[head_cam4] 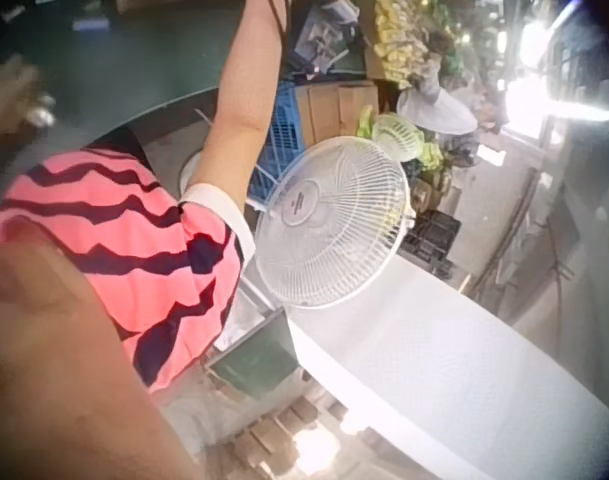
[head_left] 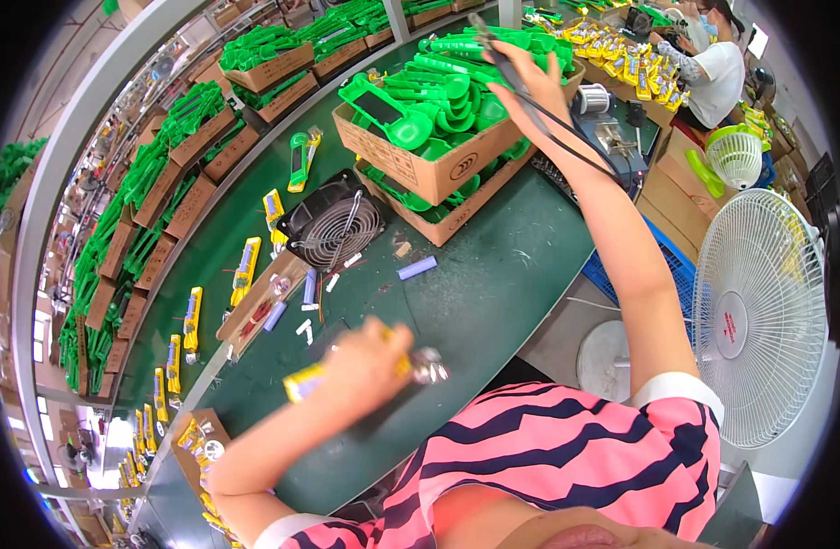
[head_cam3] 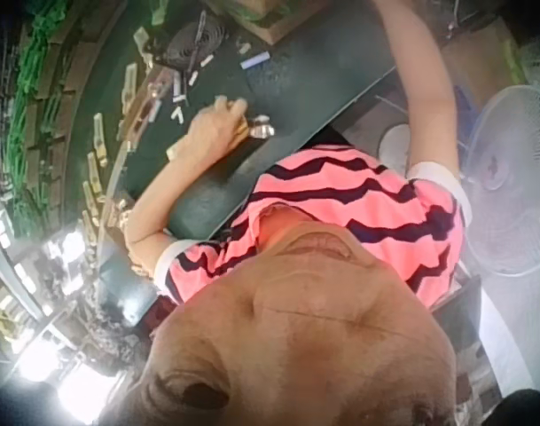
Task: The person solders wires and electronic components inside a green plastic light housing with a soldering iron.
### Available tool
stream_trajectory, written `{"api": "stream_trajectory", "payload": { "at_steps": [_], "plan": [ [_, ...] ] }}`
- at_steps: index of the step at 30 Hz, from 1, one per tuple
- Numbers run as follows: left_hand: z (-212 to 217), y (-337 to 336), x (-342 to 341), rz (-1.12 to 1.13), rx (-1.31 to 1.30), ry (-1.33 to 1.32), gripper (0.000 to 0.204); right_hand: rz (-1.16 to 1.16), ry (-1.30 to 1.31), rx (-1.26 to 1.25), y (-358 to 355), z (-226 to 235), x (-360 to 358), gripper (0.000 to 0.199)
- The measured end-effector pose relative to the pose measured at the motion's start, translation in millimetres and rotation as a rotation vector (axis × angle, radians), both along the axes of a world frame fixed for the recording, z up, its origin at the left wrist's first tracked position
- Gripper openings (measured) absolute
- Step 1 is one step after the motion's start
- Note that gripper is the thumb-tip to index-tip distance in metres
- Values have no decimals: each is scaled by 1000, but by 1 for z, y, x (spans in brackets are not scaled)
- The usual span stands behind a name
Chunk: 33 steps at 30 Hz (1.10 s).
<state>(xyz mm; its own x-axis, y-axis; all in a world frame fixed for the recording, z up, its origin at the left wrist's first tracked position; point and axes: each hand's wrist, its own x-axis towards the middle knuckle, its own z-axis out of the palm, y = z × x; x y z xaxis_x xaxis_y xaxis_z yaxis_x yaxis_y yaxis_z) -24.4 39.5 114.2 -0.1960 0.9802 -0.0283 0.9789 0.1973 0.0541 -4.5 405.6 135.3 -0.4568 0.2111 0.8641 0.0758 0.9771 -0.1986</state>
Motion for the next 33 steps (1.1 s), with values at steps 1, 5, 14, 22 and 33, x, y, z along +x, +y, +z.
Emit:
{"api": "stream_trajectory", "payload": {
  "at_steps": [1, 5, 14, 22, 33],
  "plan": [
    [-24, -6, 20, -34, 0, -69, 35, -15, -45, 5, 6, -3, -7, 49],
    [-102, -10, 68, 63, -24, -198, 42, -35, -75, -47, 22, -15, -32, 51],
    [-103, -17, 70, 161, 321, -519, 14, 170, 250, -105, -58, 1, 87, 26],
    [-95, -22, 86, 651, 869, -633, 18, 586, -206, -587, -157, -155, 164, 31],
    [-108, -35, 42, 507, 515, -165, 6, 837, -350, -372, -171, -173, 154, 40]
  ]
}}
